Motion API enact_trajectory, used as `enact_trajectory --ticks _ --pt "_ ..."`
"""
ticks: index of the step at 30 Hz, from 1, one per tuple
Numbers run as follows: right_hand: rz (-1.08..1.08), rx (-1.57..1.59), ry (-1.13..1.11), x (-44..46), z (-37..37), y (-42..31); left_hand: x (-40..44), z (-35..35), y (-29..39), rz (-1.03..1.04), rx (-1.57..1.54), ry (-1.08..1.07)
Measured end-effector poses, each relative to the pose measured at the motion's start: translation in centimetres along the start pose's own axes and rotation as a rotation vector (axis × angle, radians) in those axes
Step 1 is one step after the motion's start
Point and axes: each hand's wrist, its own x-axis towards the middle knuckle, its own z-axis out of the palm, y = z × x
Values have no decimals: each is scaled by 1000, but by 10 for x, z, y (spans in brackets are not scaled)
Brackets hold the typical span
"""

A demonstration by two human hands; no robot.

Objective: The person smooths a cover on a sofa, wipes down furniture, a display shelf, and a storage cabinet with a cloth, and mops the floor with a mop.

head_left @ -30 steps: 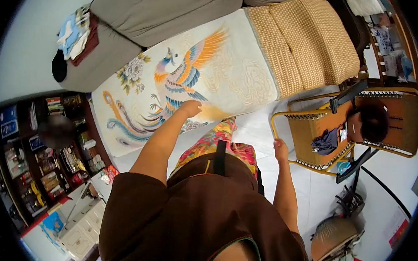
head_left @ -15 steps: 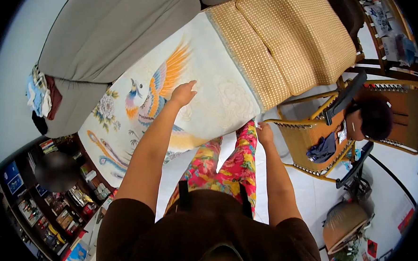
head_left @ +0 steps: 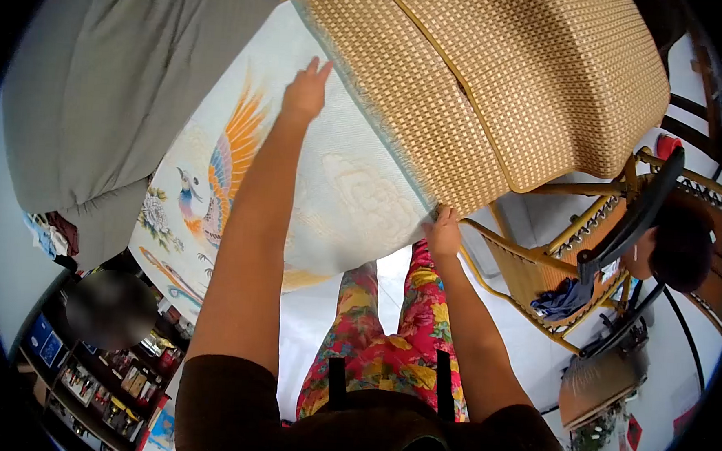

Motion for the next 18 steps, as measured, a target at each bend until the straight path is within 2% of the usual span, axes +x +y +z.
enact_trajectory --ticks 3,6,9,12,15,18 --pt "-26 24 -69 6 -10 4 41 -1 -6 -60 71 13" --pt "-83 131 -46 10 -9 24 70 -6 -18 -76 161 44" --pt "-219 118 -65 14 -6 37 93 -14 -27 -54 280 48" --pt "-217 168 -71 17 -7 38 109 -16 -33 -31 358 120" --pt "-248 218 -78 16 -11 42 125 -17 -45 -25 449 60" --pt "-214 241 -107 16 -16 38 129 -13 -58 28 462 96"
